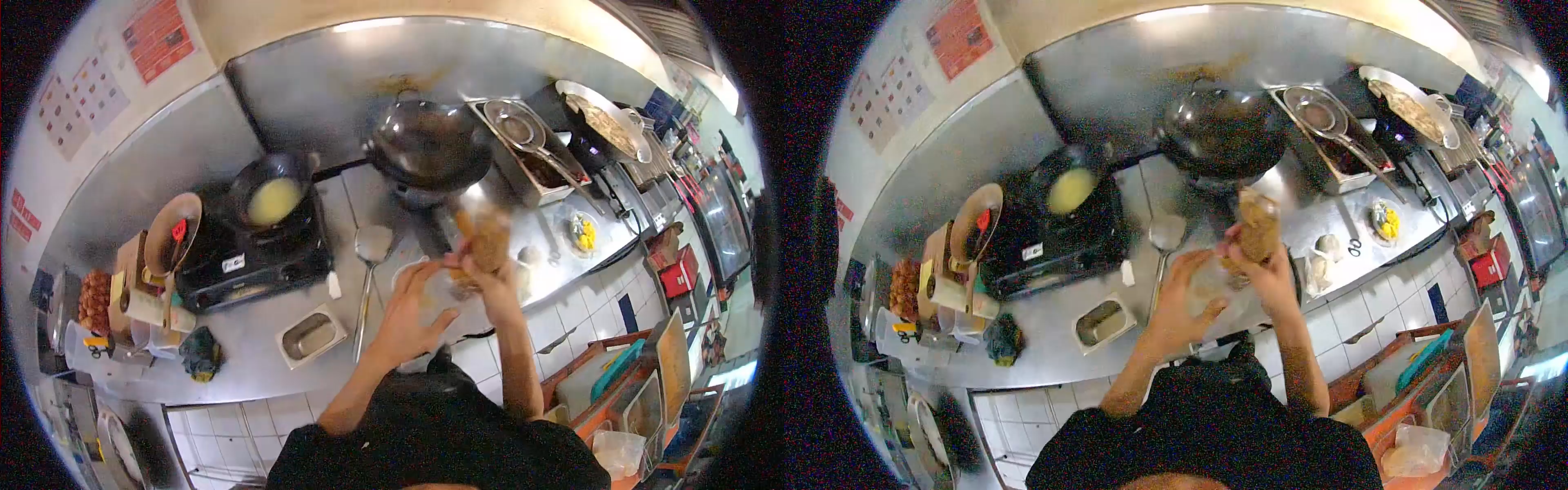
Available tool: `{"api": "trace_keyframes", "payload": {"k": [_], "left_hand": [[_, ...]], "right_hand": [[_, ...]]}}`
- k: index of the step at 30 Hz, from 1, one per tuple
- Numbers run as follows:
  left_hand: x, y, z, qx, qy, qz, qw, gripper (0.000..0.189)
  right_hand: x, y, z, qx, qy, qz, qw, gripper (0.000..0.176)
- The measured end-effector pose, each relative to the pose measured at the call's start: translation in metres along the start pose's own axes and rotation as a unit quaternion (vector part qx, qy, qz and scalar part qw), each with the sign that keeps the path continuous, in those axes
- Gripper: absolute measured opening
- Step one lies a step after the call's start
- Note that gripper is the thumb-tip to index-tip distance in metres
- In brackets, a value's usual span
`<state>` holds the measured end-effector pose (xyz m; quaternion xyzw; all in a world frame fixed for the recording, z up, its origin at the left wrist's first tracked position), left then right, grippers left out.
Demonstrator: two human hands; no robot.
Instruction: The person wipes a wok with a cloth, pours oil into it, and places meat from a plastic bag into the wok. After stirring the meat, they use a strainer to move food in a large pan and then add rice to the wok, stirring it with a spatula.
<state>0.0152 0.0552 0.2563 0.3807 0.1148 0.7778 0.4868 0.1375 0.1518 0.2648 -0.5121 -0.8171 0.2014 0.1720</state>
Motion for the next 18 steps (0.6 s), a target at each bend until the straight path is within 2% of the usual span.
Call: {"api": "trace_keyframes", "payload": {"k": [2,4,5,6,10,12,16,18], "left_hand": [[-0.008,0.0,-0.006,0.01,0.034,0.017,0.999,0.048],[-0.027,-0.007,-0.027,0.026,0.103,0.04,0.993,0.039],[-0.037,-0.009,-0.037,0.036,0.15,0.049,0.987,0.035],[-0.045,-0.009,-0.043,0.075,0.151,0.07,0.983,0.032],[-0.079,-0.011,-0.069,0.142,0.213,0.126,0.958,0.026],[-0.094,-0.01,-0.072,0.196,0.261,0.148,0.934,0.02],[-0.142,-0.029,-0.079,0.203,0.319,0.219,0.899,0.014],[-0.175,-0.046,-0.081,0.214,0.383,0.219,0.872,0.011]], "right_hand": [[0.02,0.045,-0.025,-0.034,0.017,-0.02,0.999,0.023],[0.039,0.079,-0.05,-0.064,0.026,-0.043,0.997,0.023],[0.05,0.09,-0.064,-0.152,0.006,-0.035,0.988,0.021],[0.065,0.098,-0.075,-0.239,-0.013,-0.028,0.97,0.022],[0.143,0.116,-0.096,-0.321,-0.041,-0.052,0.945,0.03],[0.186,0.118,-0.092,-0.336,0.086,-0.151,0.926,0.036],[0.286,0.157,-0.043,-0.426,0.031,-0.182,0.886,0.039],[0.307,0.144,-0.032,-0.358,0.151,-0.252,0.886,0.048]]}}
Point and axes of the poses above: each hand's wrist, its own x-axis towards the middle knuckle, its own y-axis out of the back of the hand, z = x × y, the point moved 3 cm from there along x, towards the middle knuckle, and after that the axes turned 14 degrees about x, right-handed, at the moved point
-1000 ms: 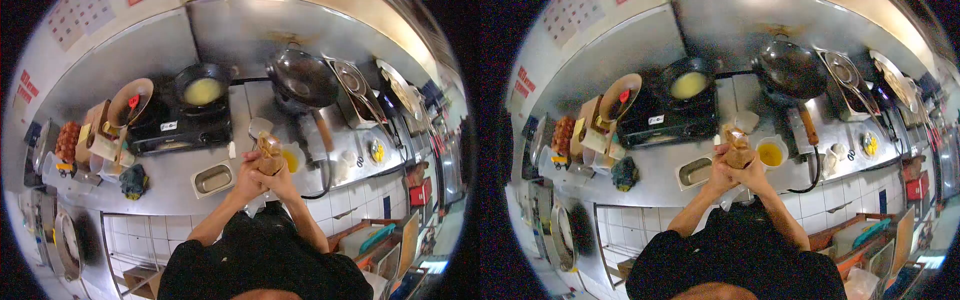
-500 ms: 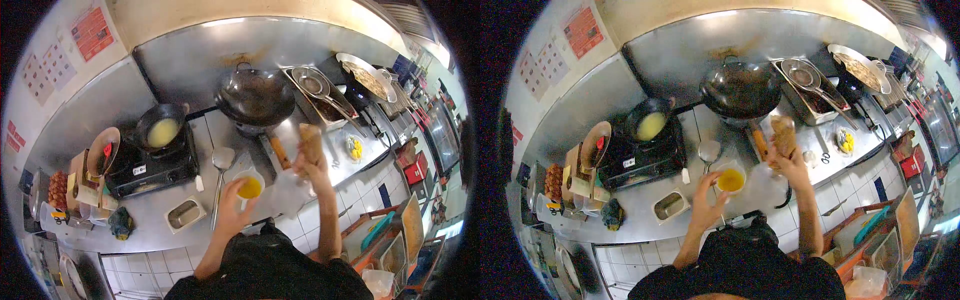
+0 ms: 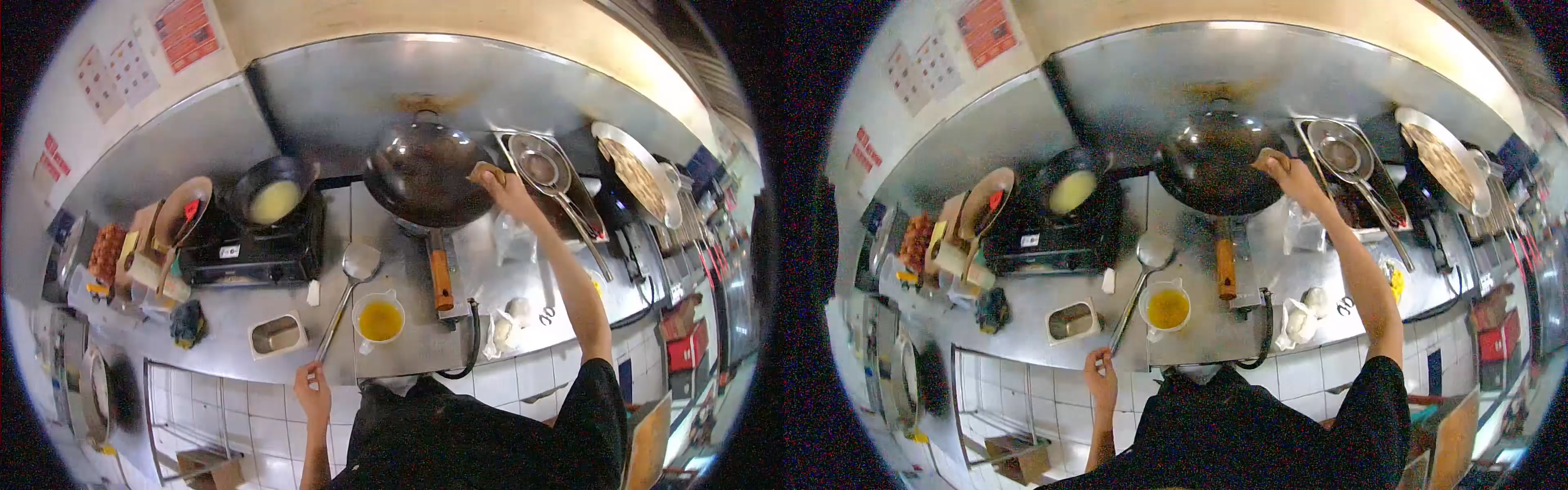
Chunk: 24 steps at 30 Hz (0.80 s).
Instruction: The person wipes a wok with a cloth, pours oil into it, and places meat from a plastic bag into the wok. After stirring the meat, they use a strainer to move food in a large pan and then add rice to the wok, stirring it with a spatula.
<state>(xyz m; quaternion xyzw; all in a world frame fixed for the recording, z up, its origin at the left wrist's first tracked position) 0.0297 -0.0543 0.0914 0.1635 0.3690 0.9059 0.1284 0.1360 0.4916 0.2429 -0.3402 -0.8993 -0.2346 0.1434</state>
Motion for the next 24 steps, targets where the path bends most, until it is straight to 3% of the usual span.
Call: {"api": "trace_keyframes", "payload": {"k": [1,3,5,6,8,10,13,17,18,19,21,22,23,24], "left_hand": [[-0.016,-0.007,-0.014,0.003,0.011,0.008,1.0,0.011],[-0.052,-0.018,-0.044,-0.028,0.085,0.014,0.996,0.009],[-0.085,-0.021,-0.056,0.019,0.136,-0.009,0.99,0.009],[-0.105,-0.027,-0.075,0.053,0.102,0.005,0.993,0.01],[-0.153,-0.044,-0.126,0.049,0.183,-0.015,0.982,0.015],[-0.204,-0.062,-0.192,0.286,0.25,-0.111,0.919,0.021],[-0.273,-0.055,-0.251,0.209,0.302,-0.221,0.904,0.027],[-0.343,-0.094,-0.344,0.283,0.463,-0.31,0.781,0.029],[-0.342,-0.1,-0.35,0.281,0.474,-0.316,0.772,0.029],[-0.338,-0.103,-0.358,0.278,0.477,-0.315,0.772,0.029],[-0.309,-0.105,-0.347,0.076,0.342,-0.261,0.9,0.03],[-0.291,-0.107,-0.336,0.147,0.287,-0.288,0.902,0.03],[-0.265,-0.099,-0.303,0.216,0.227,-0.314,0.896,0.03],[-0.261,-0.108,-0.303,0.217,0.225,-0.317,0.896,0.03]], "right_hand": [[0.004,-0.002,-0.023,-0.13,-0.11,0.018,0.985,0.051],[0.021,-0.009,-0.019,-0.118,-0.11,-0.01,0.987,0.053],[0.048,-0.005,0.036,-0.154,-0.112,-0.019,0.981,0.052],[0.058,-0.005,0.057,-0.196,-0.115,-0.019,0.974,0.051],[0.071,-0.008,0.06,-0.188,-0.092,-0.025,0.978,0.051],[0.086,-0.012,0.065,-0.177,-0.069,-0.028,0.981,0.05],[0.108,-0.009,0.082,-0.252,-0.091,-0.047,0.962,0.05],[0.106,-0.025,0.025,-0.289,-0.066,-0.041,0.954,0.055],[0.113,-0.025,0.037,-0.322,-0.076,-0.036,0.943,0.054],[0.119,-0.023,0.047,-0.322,-0.073,-0.039,0.943,0.054],[0.123,-0.028,0.05,-0.334,-0.033,-0.043,0.941,0.052],[0.125,-0.028,0.052,-0.334,-0.107,-0.074,0.933,0.047],[0.128,-0.029,0.061,-0.335,-0.109,-0.075,0.933,0.047],[0.132,-0.026,0.074,-0.335,-0.066,-0.073,0.937,0.045]]}}
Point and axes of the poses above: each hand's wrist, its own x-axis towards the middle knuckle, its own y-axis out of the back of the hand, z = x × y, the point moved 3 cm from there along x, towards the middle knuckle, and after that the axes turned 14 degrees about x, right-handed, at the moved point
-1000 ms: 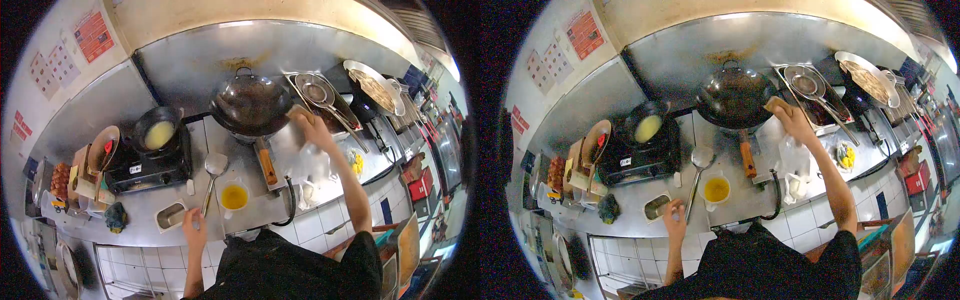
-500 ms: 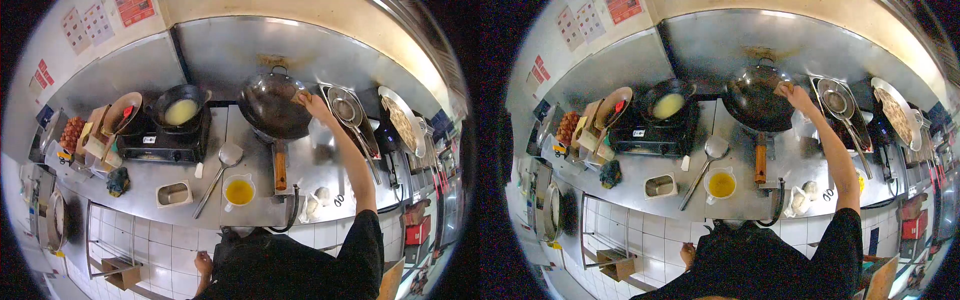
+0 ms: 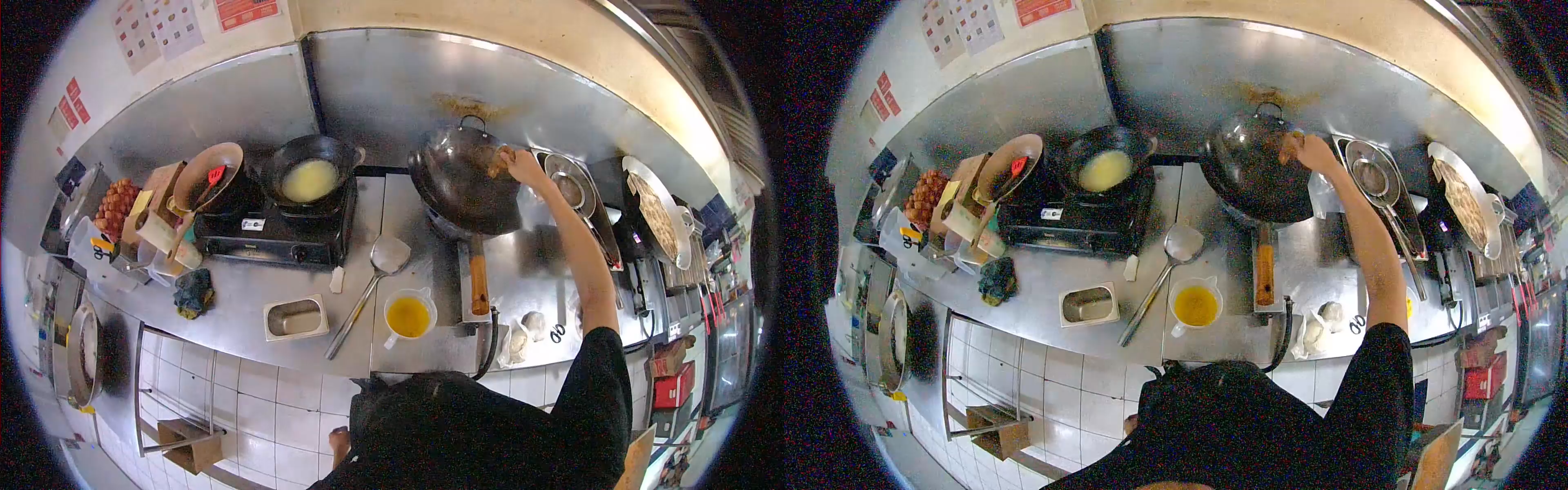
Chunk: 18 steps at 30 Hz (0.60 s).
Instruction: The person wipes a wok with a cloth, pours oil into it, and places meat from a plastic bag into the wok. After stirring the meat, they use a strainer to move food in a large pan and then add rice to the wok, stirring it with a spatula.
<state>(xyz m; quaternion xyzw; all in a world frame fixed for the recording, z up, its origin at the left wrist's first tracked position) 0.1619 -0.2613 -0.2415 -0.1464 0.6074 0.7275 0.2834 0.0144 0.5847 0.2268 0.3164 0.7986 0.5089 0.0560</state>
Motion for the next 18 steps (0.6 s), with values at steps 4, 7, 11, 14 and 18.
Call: {"api": "trace_keyframes", "payload": {"k": [4,7,11,14,18], "left_hand": [[0.027,0.006,0.004,-0.181,0.119,0.067,0.974,0.034],[0.015,0.051,0.026,-0.236,0.089,0.06,0.966,0.033],[0.004,0.073,0.027,-0.216,0.041,0.037,0.975,0.029],[-0.003,0.082,0.034,-0.306,0.162,-0.008,0.938,0.027],[0.001,0.076,0.027,-0.281,0.157,-0.034,0.946,0.03]], "right_hand": [[0.004,-0.007,0.009,-0.013,0.035,0.042,0.998,0.044],[-0.013,0.006,-0.027,0.009,0.057,0.061,0.996,0.046],[-0.021,0.011,-0.041,-0.017,0.009,0.02,1.0,0.043],[-0.025,0.015,-0.053,-0.028,0.007,0.005,1.0,0.041],[-0.027,0.017,-0.055,-0.009,0.021,0.001,1.0,0.039]]}}
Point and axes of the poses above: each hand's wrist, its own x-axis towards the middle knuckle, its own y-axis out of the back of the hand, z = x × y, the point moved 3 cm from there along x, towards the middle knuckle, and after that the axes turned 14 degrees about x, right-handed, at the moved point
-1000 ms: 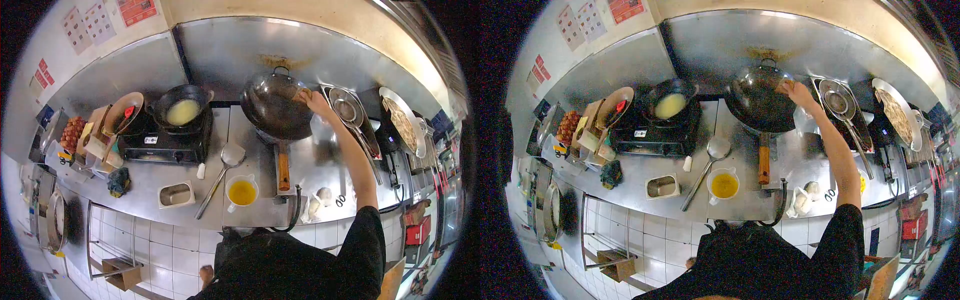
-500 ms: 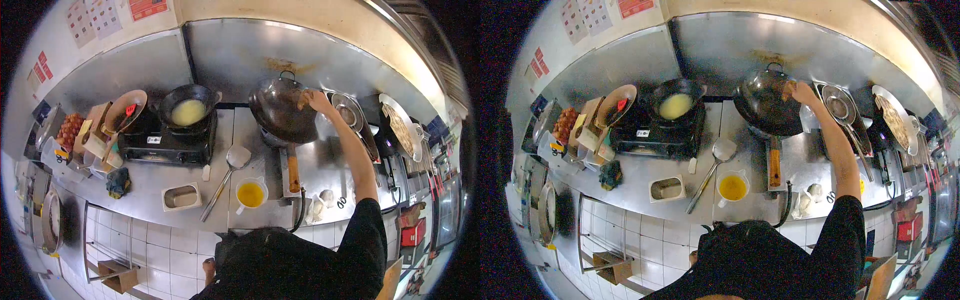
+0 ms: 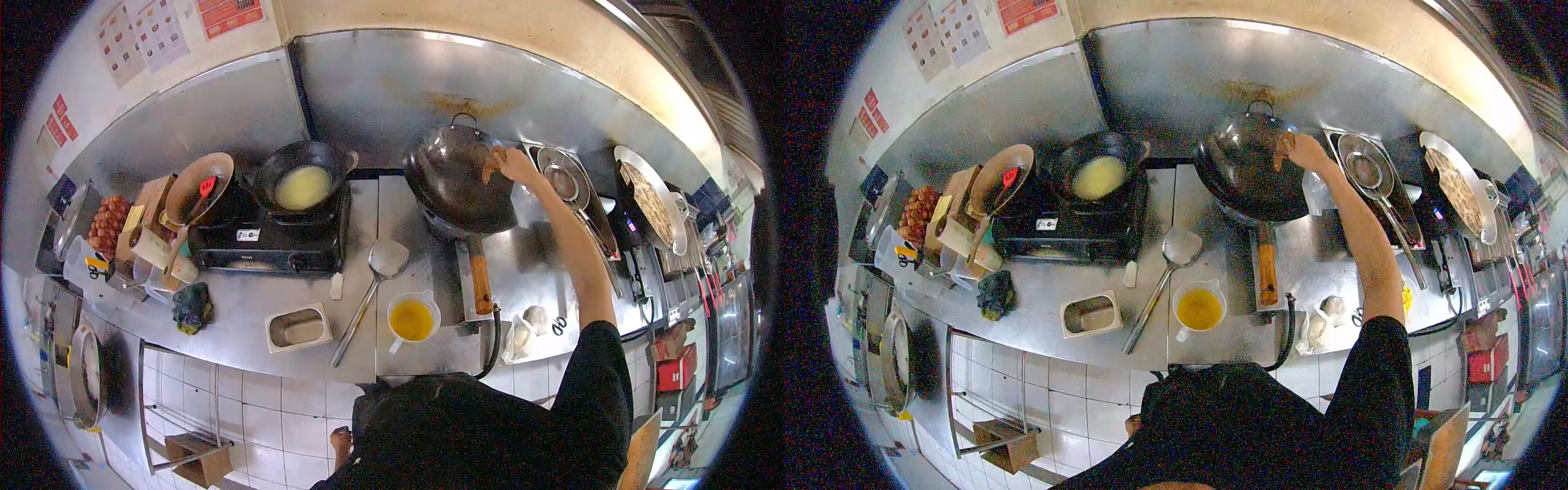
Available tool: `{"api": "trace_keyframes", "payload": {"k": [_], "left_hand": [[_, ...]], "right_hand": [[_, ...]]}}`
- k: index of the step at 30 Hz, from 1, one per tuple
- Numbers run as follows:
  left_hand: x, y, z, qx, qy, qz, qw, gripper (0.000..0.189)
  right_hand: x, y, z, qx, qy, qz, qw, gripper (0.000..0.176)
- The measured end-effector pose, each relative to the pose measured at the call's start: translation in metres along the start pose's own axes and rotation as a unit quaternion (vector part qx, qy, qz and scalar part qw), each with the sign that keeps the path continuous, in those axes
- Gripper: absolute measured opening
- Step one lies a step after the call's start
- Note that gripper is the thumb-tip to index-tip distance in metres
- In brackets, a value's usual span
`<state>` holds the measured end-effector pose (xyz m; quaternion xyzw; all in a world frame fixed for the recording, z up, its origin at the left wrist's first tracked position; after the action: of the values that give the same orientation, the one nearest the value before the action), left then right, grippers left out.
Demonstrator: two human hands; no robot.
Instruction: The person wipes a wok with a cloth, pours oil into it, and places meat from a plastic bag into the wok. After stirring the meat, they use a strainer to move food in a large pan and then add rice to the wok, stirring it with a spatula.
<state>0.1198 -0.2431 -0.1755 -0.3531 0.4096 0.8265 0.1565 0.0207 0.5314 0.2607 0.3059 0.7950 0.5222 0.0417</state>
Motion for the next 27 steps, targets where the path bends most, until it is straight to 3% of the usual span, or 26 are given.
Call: {"api": "trace_keyframes", "payload": {"k": [2,5,10,15,18,20,23,24,26,27], "left_hand": [[0.033,-0.017,-0.036,0.132,0.01,0.044,0.99,0.034],[0.034,-0.018,-0.031,0.131,-0.051,0.045,0.989,0.031],[0.024,-0.015,-0.013,0.113,-0.049,0.053,0.991,0.036],[0.058,-0.041,-0.045,0.098,-0.053,0.085,0.99,0.036],[0.037,-0.025,-0.022,0.132,-0.018,0.071,0.989,0.035],[0.063,-0.044,-0.05,0.099,-0.031,0.059,0.993,0.032],[0.031,-0.022,-0.02,0.103,-0.077,0.059,0.99,0.03],[0.024,-0.018,-0.009,0.103,-0.077,0.059,0.99,0.03],[0.016,-0.014,-0.004,0.093,0.011,0.058,0.994,0.029],[0.043,-0.031,-0.032,0.084,-0.02,0.058,0.995,0.03]], "right_hand": [[0.002,-0.003,0.007,-0.007,0.008,-0.002,1.0,0.039],[0.001,-0.004,0.01,-0.014,0.028,0.002,1.0,0.038],[0.005,-0.01,0.023,-0.031,0.035,0.058,0.997,0.038],[0.004,-0.001,0.005,-0.011,-0.032,-0.049,0.998,0.039],[0.013,-0.01,0.027,-0.035,-0.017,-0.024,0.999,0.036],[0.011,-0.009,0.024,-0.029,-0.004,-0.005,1.0,0.034],[0.01,-0.005,0.018,-0.025,-0.003,-0.003,1.0,0.03],[0.01,-0.005,0.017,-0.028,-0.016,-0.019,0.999,0.028],[0.007,-0.003,0.013,-0.017,-0.009,-0.022,1.0,0.027],[0.006,-0.002,0.011,-0.005,-0.002,-0.024,1.0,0.026]]}}
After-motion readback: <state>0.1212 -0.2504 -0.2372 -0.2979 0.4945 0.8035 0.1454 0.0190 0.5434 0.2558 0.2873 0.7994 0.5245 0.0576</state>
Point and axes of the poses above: each hand's wrist, its own x-axis towards the middle knuckle, its own y-axis out of the back of the hand, z = x × y, the point moved 3 cm from there along x, towards the middle knuckle, and after that the axes turned 14 degrees about x, right-handed, at the moved point
